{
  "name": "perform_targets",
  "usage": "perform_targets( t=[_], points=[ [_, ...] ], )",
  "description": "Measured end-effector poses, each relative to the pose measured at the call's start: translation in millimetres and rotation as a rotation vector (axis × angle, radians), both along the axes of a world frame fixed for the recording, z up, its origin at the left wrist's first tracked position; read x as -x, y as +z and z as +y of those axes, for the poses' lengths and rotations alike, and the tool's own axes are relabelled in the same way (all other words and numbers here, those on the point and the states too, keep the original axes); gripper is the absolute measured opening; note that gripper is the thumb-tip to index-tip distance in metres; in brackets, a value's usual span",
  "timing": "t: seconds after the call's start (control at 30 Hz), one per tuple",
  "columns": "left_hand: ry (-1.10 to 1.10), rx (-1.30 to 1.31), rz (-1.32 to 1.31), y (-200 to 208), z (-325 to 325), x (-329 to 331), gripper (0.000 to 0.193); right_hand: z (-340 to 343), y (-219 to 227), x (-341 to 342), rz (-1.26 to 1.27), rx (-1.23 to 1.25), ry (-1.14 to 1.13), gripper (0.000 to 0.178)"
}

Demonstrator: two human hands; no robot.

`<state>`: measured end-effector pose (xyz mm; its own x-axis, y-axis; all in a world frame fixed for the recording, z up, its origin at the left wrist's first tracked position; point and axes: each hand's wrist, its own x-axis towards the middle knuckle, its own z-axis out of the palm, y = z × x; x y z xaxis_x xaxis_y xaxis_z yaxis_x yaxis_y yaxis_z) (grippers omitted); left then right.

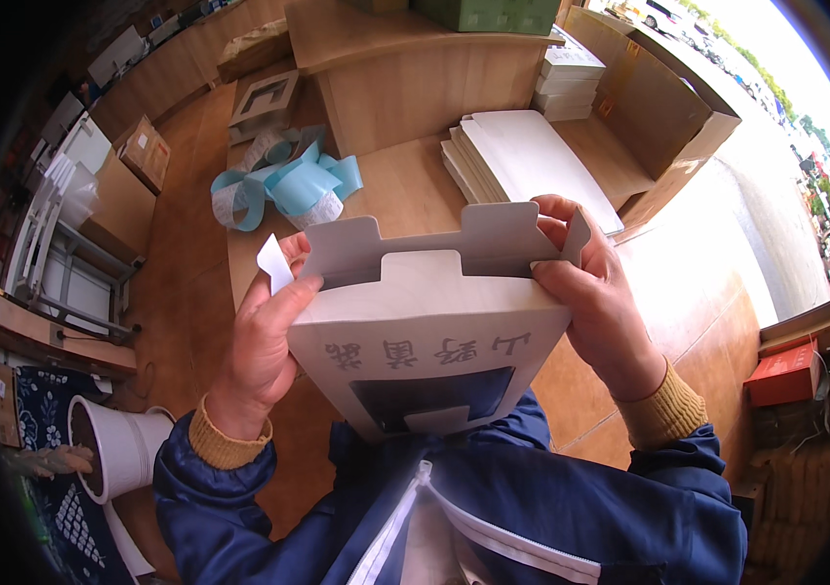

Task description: The person assembles flat white cardboard boxes by folding and interlocking the flaps. They place small printed labels on the assembled boxes and stack them on a wooden counter. The person repeats this process for several boxes.

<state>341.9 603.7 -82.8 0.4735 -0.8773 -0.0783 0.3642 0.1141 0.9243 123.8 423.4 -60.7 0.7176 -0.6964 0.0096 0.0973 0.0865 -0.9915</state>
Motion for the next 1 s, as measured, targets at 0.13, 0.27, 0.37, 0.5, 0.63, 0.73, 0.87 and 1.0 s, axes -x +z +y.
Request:
perform_targets(
  t=[0.13, 0.27, 0.37, 0.5, 0.63, 0.73, 0.87, 1.0],
  points=[
    [-0.024, -0.025, -0.103, -1, 0, -2, 0.048, -1, 3, -2, 0.071, 0.089, 0.08, 0.053],
    [-0.004, -0.211, -0.355, 1, 0, -9, 0.05, 1, -7, -2, 0.131, 0.317, 0.024, 0.057],
    [-0.175, -0.243, -0.657, 7, 4, -14, 0.053, 2, -16, -4, 0.049, 0.335, -0.01, 0.057],
    [-0.182, -0.167, -0.777, 7, 9, -10, 0.063, -2, -18, -7, -0.037, 0.24, 0.073, 0.065],
    [-0.179, -0.033, -0.29, 4, 4, -12, 0.05, -6, -16, -7, -0.091, 0.092, 0.154, 0.065],
    [-0.227, -0.018, -0.026, 4, -2, -13, 0.04, -9, -13, -6, -0.105, 0.066, 0.208, 0.056],
    [-0.175, -0.04, -0.034, 3, -5, -6, 0.038, -10, -7, -6, -0.133, -0.092, 0.218, 0.057],
    [-0.139, -0.034, 0.047, 1, -5, -9, 0.034, -9, 0, -4, 0.033, 0.006, 0.214, 0.052]
  ],
)
